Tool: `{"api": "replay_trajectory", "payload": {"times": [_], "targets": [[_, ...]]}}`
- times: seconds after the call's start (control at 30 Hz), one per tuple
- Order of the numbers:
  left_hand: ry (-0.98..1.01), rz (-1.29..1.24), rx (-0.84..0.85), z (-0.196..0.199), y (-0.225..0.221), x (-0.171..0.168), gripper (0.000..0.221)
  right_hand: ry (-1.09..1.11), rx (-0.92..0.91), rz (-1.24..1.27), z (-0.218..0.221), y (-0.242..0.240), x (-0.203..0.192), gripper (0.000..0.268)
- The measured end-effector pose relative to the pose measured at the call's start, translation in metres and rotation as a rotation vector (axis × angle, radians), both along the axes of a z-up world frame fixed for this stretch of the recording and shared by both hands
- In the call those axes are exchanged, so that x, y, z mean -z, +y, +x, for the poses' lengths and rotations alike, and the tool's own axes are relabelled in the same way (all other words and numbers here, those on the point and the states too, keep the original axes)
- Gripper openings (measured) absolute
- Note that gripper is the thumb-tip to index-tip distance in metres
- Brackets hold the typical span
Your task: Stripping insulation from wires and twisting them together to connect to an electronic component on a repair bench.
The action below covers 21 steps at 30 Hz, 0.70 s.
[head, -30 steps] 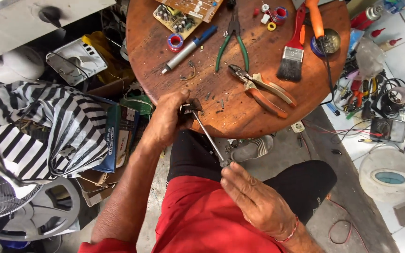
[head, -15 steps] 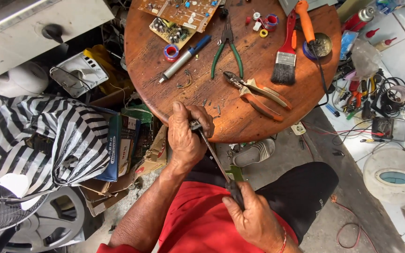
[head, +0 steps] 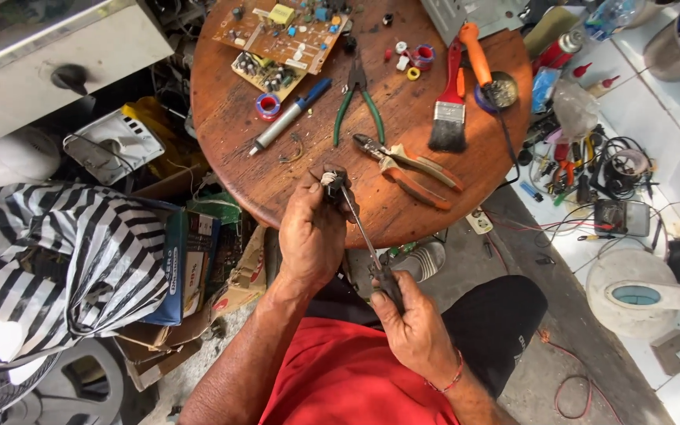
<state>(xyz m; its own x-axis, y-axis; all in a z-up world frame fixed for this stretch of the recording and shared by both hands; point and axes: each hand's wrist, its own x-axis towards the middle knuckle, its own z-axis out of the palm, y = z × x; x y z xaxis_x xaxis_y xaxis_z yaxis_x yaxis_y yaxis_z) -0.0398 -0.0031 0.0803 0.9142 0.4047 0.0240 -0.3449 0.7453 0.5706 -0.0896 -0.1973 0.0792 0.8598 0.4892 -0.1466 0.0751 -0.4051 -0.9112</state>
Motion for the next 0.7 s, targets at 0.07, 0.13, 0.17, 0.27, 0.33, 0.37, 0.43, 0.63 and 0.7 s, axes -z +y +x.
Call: {"api": "replay_trajectory", "payload": {"times": [0.07, 0.13, 0.17, 0.27, 0.33, 0.37, 0.43, 0.63, 0.7], "targets": [[0.019, -0.010, -0.016, 0.002, 0.000, 0.014, 0.021, -0.010, 0.010, 0.040, 0.001, 0.001, 0.004, 0.030], [0.045, -0.020, -0.035, 0.004, 0.000, 0.018, 0.018, -0.012, 0.017, 0.080, 0.001, 0.004, 0.008, 0.031], [0.083, -0.040, -0.039, 0.006, -0.001, 0.015, 0.022, 0.013, 0.020, 0.081, 0.001, 0.005, 0.011, 0.034], [0.112, -0.062, -0.061, 0.011, -0.002, 0.017, 0.030, 0.105, 0.050, 0.093, 0.002, 0.005, 0.018, 0.035], [0.102, -0.062, -0.080, 0.016, 0.002, 0.023, 0.032, 0.170, 0.075, 0.105, 0.005, 0.004, 0.023, 0.034], [0.090, -0.070, -0.092, 0.018, 0.004, 0.026, 0.032, 0.263, 0.102, 0.184, 0.007, 0.002, 0.024, 0.032], [0.078, -0.080, -0.103, 0.021, 0.009, 0.033, 0.032, 0.356, 0.131, 0.260, 0.013, 0.001, 0.021, 0.030], [0.198, -0.145, -0.054, 0.020, 0.022, 0.033, 0.019, 0.181, -0.052, -0.214, 0.033, -0.003, 0.006, 0.047], [0.282, -0.157, 0.003, 0.021, 0.026, 0.033, 0.032, 0.244, -0.034, -0.266, 0.036, -0.004, 0.005, 0.042]]}}
